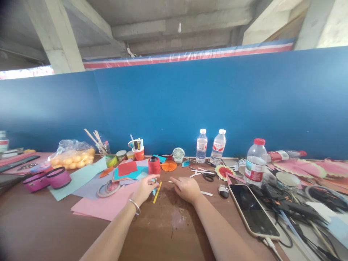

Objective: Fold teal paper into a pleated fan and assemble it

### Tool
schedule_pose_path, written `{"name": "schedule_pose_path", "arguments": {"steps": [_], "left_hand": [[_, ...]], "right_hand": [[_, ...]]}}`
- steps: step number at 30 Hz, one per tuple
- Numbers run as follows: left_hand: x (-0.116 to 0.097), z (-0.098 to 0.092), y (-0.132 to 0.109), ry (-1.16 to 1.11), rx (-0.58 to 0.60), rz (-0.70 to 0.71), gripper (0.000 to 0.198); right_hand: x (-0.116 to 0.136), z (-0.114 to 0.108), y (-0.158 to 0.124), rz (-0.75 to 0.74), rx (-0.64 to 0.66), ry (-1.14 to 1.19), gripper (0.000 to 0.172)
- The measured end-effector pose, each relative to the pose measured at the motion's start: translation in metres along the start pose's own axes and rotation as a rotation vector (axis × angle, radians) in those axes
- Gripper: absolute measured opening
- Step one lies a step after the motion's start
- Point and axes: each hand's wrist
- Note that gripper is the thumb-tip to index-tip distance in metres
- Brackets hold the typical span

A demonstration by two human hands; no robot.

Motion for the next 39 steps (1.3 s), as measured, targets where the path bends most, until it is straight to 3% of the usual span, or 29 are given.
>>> {"name": "schedule_pose_path", "arguments": {"steps": [10,26,39], "left_hand": [[0.005,0.002,0.003,-0.057,0.038,-0.007,0.036],[0.009,0.004,0.005,-0.075,0.024,-0.044,0.031],[0.012,0.01,0.01,-0.048,-0.048,-0.012,0.019]], "right_hand": [[0.0,-0.001,0.0,-0.01,0.033,-0.026,0.033],[0.009,0.01,0.0,-0.069,-0.036,-0.226,0.031],[0.016,0.013,0.001,-0.091,0.097,-0.265,0.034]]}}
Point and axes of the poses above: each hand's wrist, its own y-axis towards the middle knuckle, its own z-axis out of the palm, x = y × z, and after that the axes turned 15 degrees about -z, right-handed
